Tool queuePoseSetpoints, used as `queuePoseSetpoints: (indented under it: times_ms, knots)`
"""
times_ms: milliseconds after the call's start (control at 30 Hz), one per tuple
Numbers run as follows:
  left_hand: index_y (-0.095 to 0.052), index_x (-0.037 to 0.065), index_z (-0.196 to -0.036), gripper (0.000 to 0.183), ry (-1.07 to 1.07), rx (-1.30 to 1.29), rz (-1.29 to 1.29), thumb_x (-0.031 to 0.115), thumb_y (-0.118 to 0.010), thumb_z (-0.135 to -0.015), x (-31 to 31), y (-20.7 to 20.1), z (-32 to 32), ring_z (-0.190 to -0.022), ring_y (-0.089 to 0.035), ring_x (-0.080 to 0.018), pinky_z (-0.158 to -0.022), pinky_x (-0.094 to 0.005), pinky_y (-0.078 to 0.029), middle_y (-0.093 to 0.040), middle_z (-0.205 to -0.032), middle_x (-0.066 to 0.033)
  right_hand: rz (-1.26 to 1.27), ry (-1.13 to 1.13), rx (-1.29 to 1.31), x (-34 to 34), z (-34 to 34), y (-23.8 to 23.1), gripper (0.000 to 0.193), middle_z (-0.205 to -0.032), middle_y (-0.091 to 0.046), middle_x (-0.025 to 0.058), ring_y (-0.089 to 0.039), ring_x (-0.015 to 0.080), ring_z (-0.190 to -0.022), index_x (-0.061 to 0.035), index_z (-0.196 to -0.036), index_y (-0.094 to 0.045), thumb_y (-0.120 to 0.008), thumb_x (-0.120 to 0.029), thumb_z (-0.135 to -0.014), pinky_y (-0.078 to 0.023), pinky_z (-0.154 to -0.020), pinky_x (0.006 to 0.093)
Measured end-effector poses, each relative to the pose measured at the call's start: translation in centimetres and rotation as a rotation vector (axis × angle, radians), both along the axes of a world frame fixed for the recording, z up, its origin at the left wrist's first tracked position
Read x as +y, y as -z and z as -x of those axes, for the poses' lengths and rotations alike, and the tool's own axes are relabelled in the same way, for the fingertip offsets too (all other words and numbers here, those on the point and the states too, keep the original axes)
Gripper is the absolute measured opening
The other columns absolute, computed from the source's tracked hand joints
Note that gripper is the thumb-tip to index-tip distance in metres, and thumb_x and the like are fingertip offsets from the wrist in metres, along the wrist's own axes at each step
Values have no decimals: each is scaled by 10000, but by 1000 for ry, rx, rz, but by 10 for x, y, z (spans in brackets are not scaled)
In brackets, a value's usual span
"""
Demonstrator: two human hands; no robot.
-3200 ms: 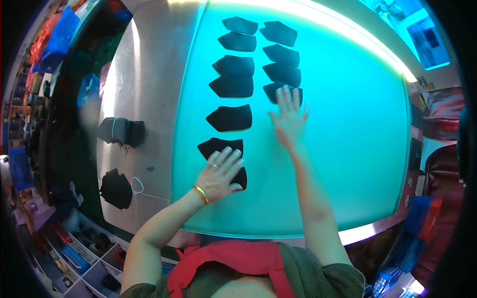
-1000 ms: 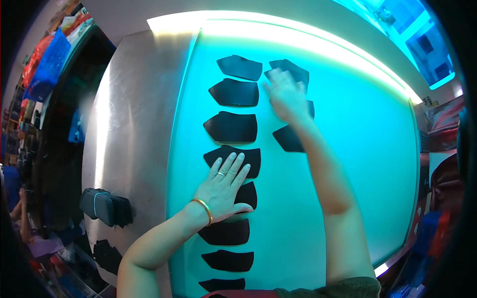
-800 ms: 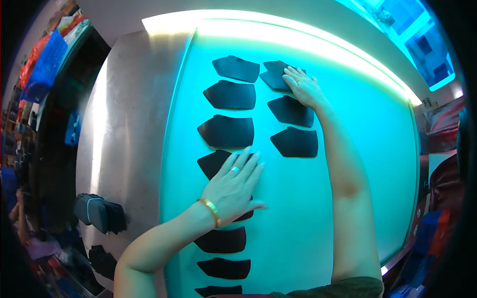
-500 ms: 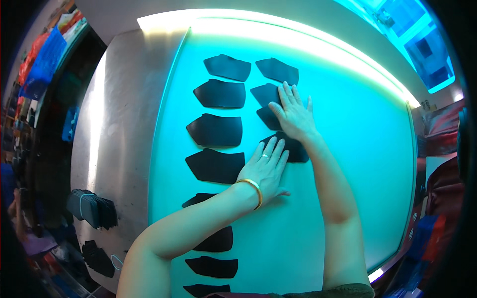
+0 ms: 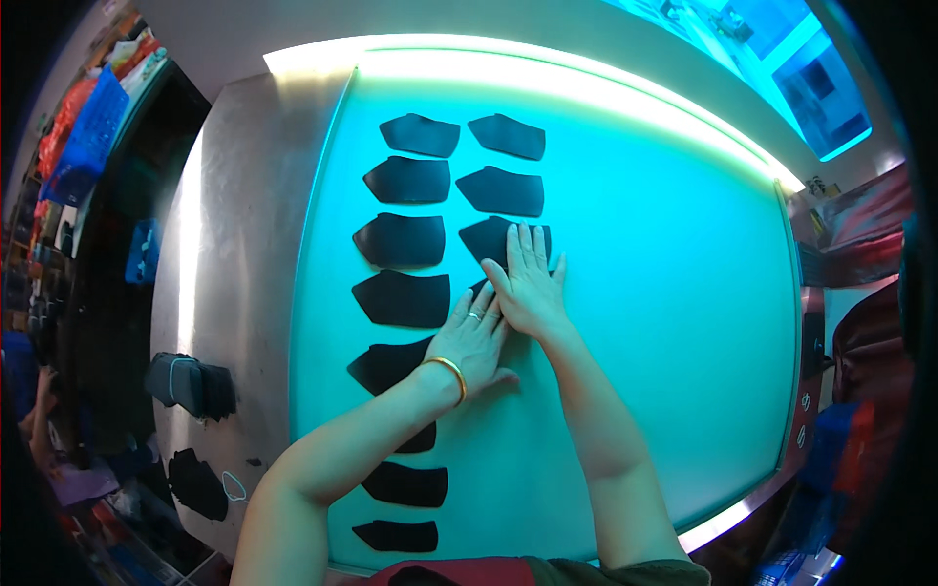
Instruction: Arranging and organizing cut leather or synthetic pieces for shoe manufacturing on a light table and using a computer interface.
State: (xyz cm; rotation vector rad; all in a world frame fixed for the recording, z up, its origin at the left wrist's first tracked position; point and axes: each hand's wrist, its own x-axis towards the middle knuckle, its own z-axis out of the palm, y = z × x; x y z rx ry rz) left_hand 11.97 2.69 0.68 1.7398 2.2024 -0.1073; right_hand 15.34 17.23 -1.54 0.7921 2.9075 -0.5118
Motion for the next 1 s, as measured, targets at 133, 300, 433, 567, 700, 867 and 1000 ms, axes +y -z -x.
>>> queuePoseSetpoints:
  times_ms: [133,300,433,567,700,867,1000]
  knots:
    - [-207,3,-1508,969,-44,3,-156,684,-457,-866,-23,-2,-10,-1479,-128,-329,-1193,-480,-122,-211,-1572,-190,67,80,148,-4,-15,-4,769,-1610,-161,102,-101,281,-1493,-75,-1532,-203,-307,-595,-975,-35,-1148,609]
    - [-409,8,-1405,794,18,-214,-283,514,-639,-837,-92,-25,-54,-1439,-233,-347,-1173,-487,-204,-324,-1510,-185,-257,-169,18,-26,-88,6,738,-1602,-190,85,-148,282,-1483,-103,-1529,-230,-366,-568,-972,-83,-1138,627]
    - [-492,28,-1338,723,-164,-255,-335,422,-726,-778,-161,-21,-81,-1413,-291,-342,-1155,-489,-246,-398,-1464,-162,-269,-109,49,-38,-86,12,769,-1599,-202,67,-125,274,-1488,-115,-1531,-222,-362,-605,-956,-85,-1139,630]
    - [-530,46,-1298,646,-288,-227,-405,334,-755,-765,-211,-39,-97,-1371,-369,-328,-1107,-478,-311,-462,-1411,-145,-246,-118,159,-54,-89,-6,736,-1598,-214,49,-141,254,-1487,-108,-1525,-241,-350,-581,-972,-76,-1144,618]
    - [-604,68,-1183,535,-323,-180,-532,201,-789,-700,-262,-51,-128,-1233,-513,-294,-1011,-440,-401,-583,-1244,-100,-148,-478,144,-117,-104,-33,661,-1584,-257,24,-170,239,-1481,-143,-1512,-296,-374,-533,-984,-83,-1162,574]
    - [-634,88,-1132,444,-174,-298,-596,179,-769,-720,-301,-39,-180,-1174,-551,-267,-970,-416,-427,-595,-1186,-86,-116,-489,124,-162,-101,-17,651,-1559,-308,29,-200,253,-1469,-129,-1486,-342,-434,-513,-969,-82,-1164,567]
    - [-648,92,-1097,378,-273,-237,-612,151,-745,-737,-333,-51,-185,-1136,-570,-260,-941,-412,-447,-606,-1129,-83,-28,-539,230,-189,-127,-42,650,-1548,-329,67,-204,276,-1466,-103,-1470,-362,-457,-497,-962,-84,-1160,569]
